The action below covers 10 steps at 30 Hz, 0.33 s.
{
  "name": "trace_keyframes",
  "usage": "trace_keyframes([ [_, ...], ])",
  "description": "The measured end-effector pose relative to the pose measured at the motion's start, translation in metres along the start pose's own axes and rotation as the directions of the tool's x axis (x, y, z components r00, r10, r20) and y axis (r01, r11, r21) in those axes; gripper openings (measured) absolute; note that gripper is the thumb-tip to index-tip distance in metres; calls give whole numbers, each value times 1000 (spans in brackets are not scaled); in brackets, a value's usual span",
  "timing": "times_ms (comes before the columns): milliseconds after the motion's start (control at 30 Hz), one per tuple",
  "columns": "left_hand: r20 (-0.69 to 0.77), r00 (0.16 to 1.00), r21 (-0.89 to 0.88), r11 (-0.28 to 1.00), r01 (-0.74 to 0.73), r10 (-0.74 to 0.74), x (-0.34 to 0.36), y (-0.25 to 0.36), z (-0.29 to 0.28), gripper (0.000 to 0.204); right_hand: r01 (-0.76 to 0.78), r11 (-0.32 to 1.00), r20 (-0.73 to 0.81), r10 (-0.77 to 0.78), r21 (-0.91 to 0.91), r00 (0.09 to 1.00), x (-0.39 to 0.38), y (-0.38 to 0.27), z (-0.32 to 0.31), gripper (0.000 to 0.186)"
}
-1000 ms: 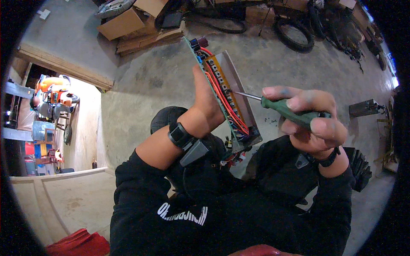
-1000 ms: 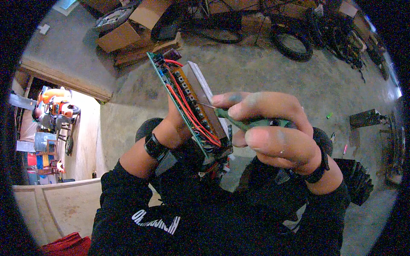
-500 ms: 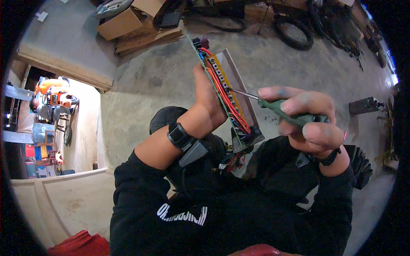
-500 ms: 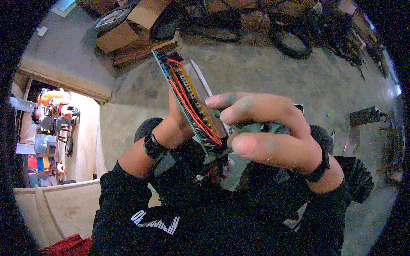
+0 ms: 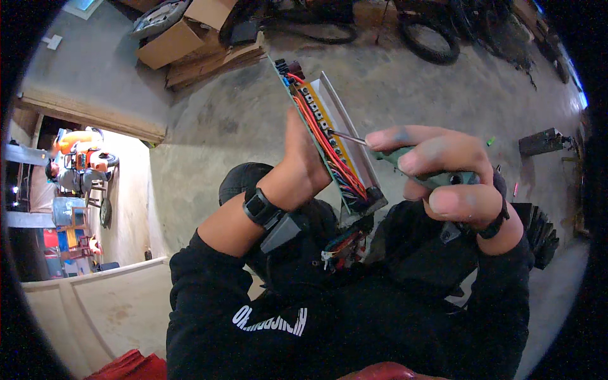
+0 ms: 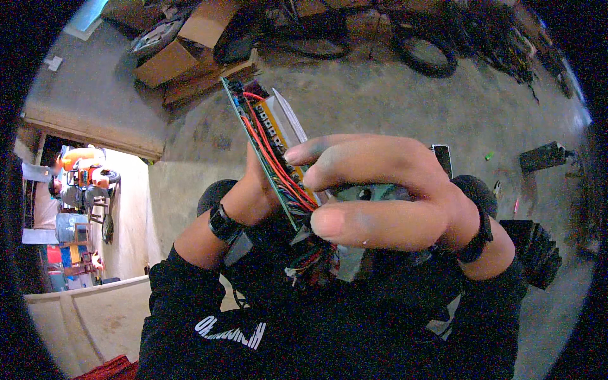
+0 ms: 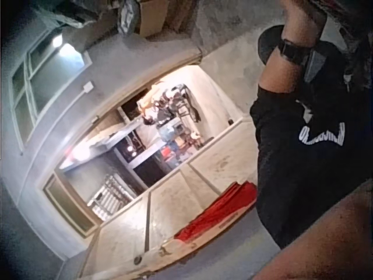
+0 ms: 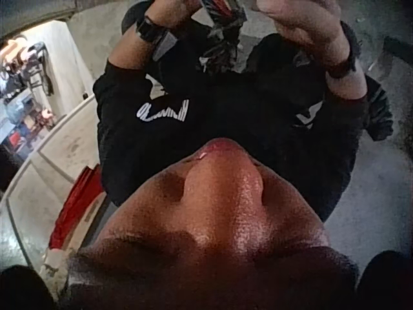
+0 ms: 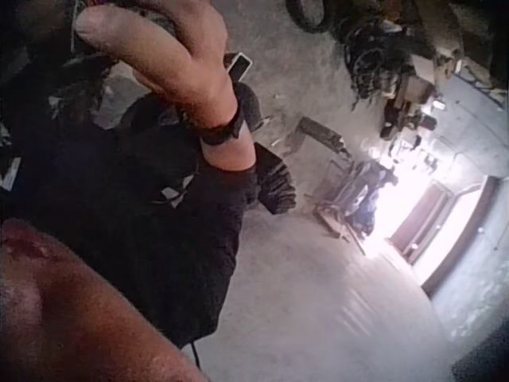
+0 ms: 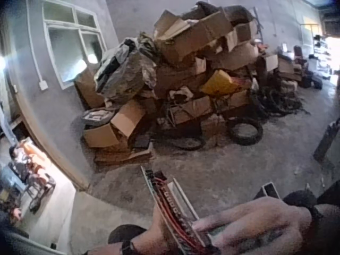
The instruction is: Repairing a large circuit board by adjusting terminals with a screwdriver.
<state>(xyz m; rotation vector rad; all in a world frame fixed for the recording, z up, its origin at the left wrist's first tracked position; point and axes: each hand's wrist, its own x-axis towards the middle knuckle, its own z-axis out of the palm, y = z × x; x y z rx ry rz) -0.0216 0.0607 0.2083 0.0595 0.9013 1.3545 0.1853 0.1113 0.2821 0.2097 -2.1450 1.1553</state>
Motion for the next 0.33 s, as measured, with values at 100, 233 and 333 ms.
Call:
trace_keyframes([
  [100, 19, 1000, 5, 1000, -2, 2, 2, -2, -3, 58, 83, 995, -36, -85, -59, 996, -3, 3, 3, 54],
  [233, 56, 997, 189, 979, -70, 61, -1, -5, -8, 86, 101, 991, -53, -106, -93, 993, -2, 5, 4, 53],
  [333, 59, 998, 83, 996, 9, -13, 1, -6, -9, 83, 142, 985, -47, -147, -100, 988, -3, 8, 4, 51],
])
